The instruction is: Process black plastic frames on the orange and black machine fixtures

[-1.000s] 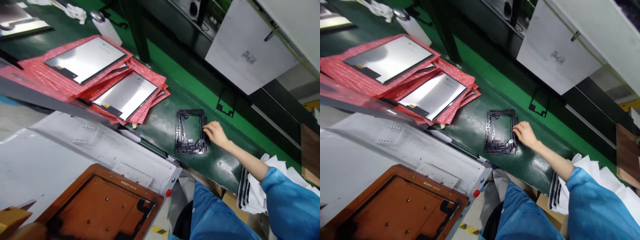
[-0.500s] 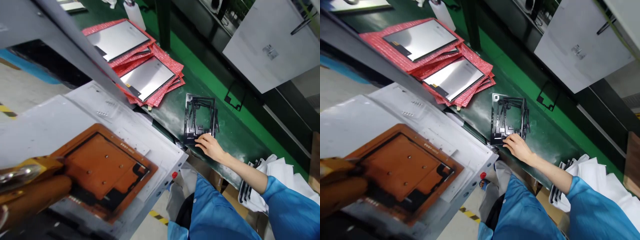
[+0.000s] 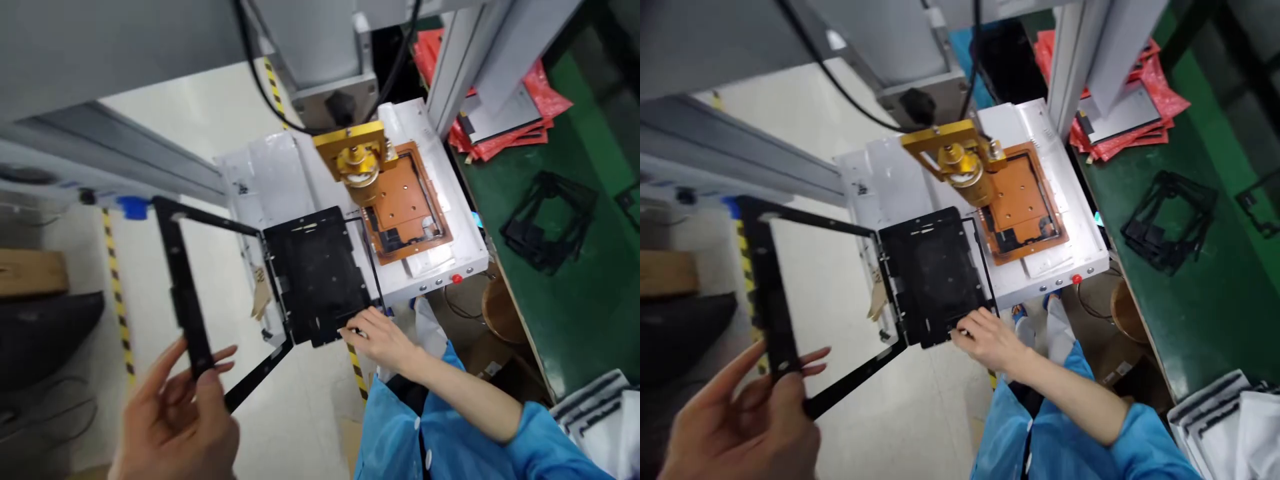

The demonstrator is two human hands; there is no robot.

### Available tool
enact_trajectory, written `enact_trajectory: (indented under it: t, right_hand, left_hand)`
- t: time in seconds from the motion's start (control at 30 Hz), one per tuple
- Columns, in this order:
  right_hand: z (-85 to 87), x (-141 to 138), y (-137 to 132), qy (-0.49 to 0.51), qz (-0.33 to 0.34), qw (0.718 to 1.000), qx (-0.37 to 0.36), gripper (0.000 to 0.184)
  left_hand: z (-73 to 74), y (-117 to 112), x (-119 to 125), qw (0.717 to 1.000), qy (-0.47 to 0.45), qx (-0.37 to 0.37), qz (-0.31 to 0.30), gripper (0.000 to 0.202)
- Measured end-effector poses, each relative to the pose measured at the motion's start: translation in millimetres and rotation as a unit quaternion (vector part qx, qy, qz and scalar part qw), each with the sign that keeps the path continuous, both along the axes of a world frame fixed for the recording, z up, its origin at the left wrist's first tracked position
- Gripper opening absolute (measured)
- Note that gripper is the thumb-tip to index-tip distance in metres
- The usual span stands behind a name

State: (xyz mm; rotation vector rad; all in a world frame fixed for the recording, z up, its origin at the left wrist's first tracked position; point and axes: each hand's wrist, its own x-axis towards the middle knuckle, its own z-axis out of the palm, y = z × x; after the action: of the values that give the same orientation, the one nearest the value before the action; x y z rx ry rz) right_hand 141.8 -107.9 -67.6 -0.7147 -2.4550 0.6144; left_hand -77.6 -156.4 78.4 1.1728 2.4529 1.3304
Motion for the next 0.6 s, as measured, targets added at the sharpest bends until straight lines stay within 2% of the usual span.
enact_trajectory:
  t: [0.07, 0.17, 0.4, 0.6]
  right_hand:
    - [-16.4, -32, 7, -0.027, 0.008, 1.0, 0.007, 0.02]
    - [-27.4, -55, 12, -0.06, 0.015, 0.998, 0.009, 0.022]
    - [-24.1, -59, 2, -0.093, 0.046, 0.994, -0.016, 0.026]
    - [-25.6, -60, 8, -0.109, 0.013, 0.993, -0.037, 0.03]
  left_hand:
    - [-9.0, -8, -2, 1.0, -0.014, 0.018, 0.005, 0.05]
    - [-13.4, -14, -1, 0.999, -0.029, 0.034, -0.006, 0.05]
    - [-29.0, -24, -5, 0.992, 0.019, 0.081, -0.093, 0.048]
    - [-43.0, -19, -2, 0.991, 0.064, 0.079, -0.089, 0.048]
